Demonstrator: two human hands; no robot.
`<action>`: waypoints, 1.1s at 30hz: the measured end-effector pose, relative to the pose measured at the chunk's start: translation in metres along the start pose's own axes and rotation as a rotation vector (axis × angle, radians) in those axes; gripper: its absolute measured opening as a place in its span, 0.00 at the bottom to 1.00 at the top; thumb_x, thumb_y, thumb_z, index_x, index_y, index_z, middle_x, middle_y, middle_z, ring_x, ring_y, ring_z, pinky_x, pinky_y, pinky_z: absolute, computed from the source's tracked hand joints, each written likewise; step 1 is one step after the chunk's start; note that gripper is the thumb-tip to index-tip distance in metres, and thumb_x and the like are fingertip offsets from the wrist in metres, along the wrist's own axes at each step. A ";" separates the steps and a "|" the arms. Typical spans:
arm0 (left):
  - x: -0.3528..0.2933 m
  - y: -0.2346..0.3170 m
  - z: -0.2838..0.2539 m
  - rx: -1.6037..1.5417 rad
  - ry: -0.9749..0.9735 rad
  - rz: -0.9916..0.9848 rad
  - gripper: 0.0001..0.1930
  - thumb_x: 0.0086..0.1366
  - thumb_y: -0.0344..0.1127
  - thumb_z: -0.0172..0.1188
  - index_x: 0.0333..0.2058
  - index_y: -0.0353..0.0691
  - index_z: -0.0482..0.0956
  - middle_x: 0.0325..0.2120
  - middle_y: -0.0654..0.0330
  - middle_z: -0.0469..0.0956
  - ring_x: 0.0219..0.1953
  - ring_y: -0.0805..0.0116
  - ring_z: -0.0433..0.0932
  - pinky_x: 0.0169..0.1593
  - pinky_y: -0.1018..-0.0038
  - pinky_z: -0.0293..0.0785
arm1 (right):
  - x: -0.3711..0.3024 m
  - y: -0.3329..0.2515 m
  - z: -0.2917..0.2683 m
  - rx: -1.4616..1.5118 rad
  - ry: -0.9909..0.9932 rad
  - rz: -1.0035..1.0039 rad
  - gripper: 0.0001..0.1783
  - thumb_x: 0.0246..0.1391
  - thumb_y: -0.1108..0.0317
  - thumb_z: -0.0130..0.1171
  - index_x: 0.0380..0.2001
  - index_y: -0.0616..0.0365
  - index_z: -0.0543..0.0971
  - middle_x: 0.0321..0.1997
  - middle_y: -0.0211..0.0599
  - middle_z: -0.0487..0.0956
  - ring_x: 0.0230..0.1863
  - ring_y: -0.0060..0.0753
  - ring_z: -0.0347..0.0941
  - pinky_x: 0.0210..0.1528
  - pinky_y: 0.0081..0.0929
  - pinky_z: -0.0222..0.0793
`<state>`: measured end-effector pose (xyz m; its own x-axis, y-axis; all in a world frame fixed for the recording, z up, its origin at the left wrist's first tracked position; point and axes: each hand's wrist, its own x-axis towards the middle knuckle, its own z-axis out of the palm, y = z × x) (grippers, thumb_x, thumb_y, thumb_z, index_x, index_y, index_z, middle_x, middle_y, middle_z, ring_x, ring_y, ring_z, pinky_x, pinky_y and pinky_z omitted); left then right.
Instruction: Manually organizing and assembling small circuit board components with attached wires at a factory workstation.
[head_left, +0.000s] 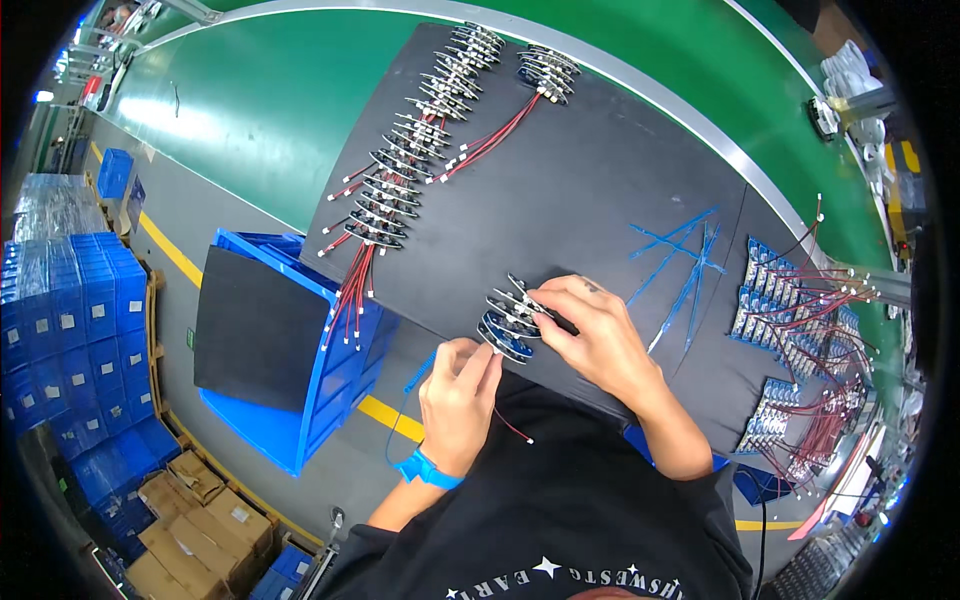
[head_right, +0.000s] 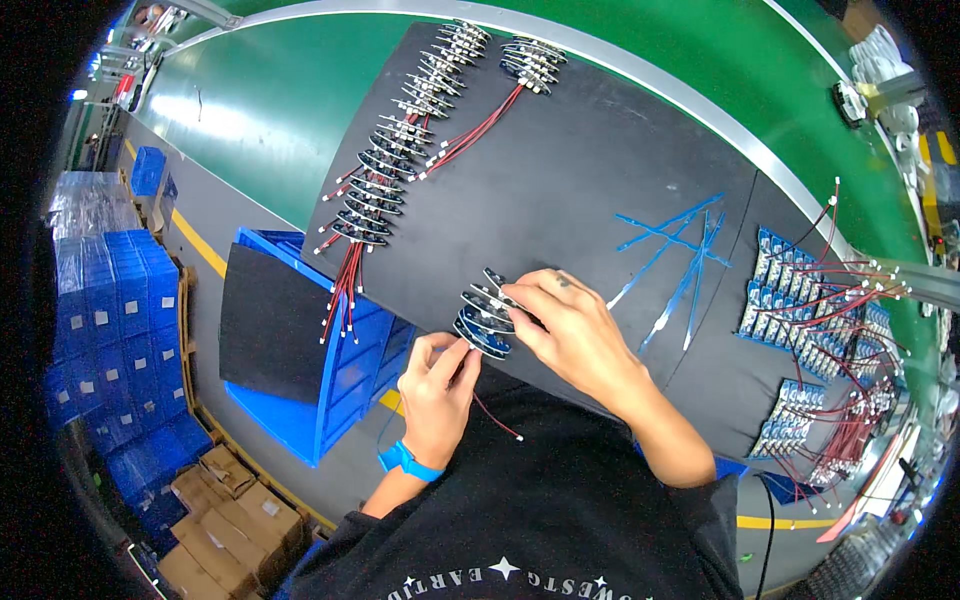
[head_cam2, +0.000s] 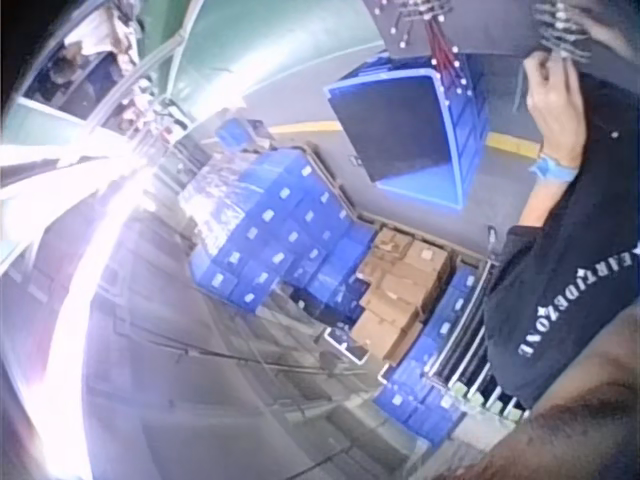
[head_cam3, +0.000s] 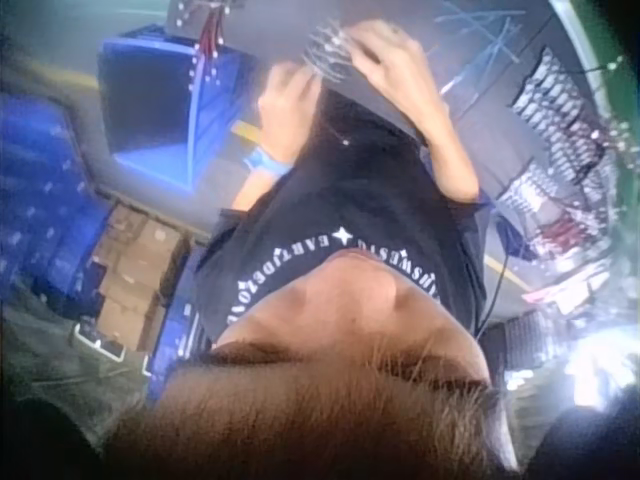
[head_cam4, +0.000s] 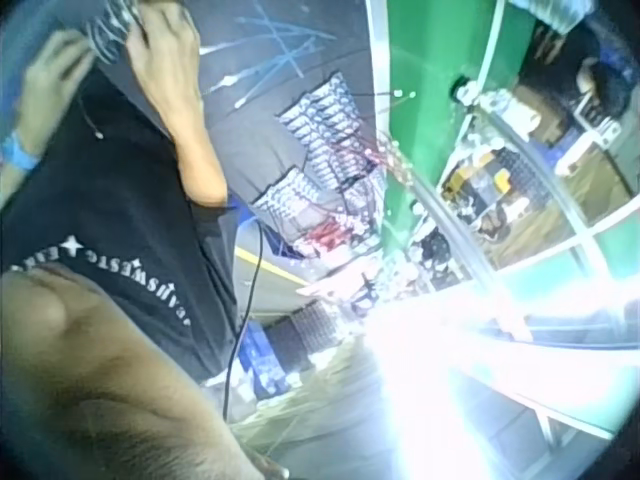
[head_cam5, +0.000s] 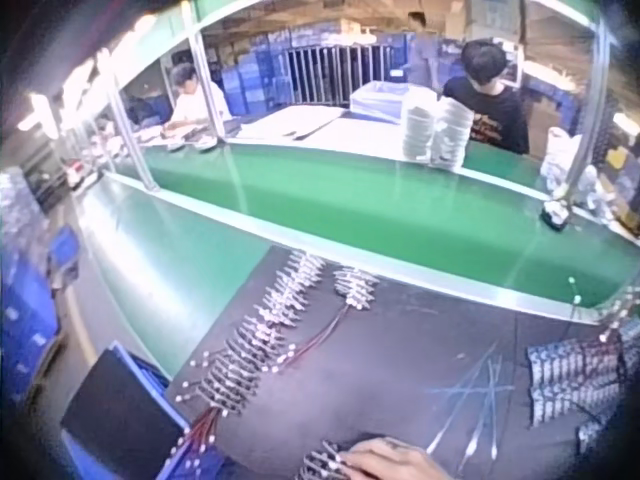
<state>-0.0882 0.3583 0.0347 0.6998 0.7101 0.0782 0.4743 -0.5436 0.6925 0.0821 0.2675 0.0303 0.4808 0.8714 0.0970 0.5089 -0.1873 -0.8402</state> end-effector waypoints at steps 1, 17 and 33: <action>0.000 0.000 0.000 -0.015 -0.006 0.026 0.08 0.54 0.22 0.68 0.34 0.34 0.82 0.31 0.55 0.78 0.24 0.63 0.80 0.28 0.71 0.76 | 0.000 0.000 0.000 0.004 0.007 -0.007 0.12 0.51 0.74 0.63 0.40 0.64 0.80 0.40 0.43 0.79 0.41 0.48 0.77 0.43 0.40 0.73; 0.191 0.022 0.047 0.327 0.142 0.398 0.10 0.56 0.30 0.65 0.35 0.31 0.80 0.32 0.51 0.79 0.39 0.49 0.75 0.45 0.59 0.72 | 0.144 0.035 -0.083 -0.356 0.475 -0.292 0.13 0.54 0.68 0.60 0.41 0.64 0.80 0.40 0.48 0.81 0.43 0.49 0.78 0.42 0.39 0.73; 0.080 0.062 0.045 -0.347 -0.466 0.227 0.15 0.67 0.36 0.61 0.23 0.33 0.77 0.12 0.59 0.76 0.14 0.74 0.76 0.19 0.75 0.68 | -0.120 0.082 -0.100 -0.788 1.129 0.538 0.28 0.50 0.68 0.69 0.54 0.63 0.73 0.53 0.50 0.73 0.55 0.51 0.66 0.61 0.44 0.59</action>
<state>0.0212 0.3611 0.0515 0.9595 0.2812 -0.0157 0.1393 -0.4253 0.8943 0.1375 0.1018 0.0031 0.8336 -0.1182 0.5396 0.1633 -0.8805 -0.4451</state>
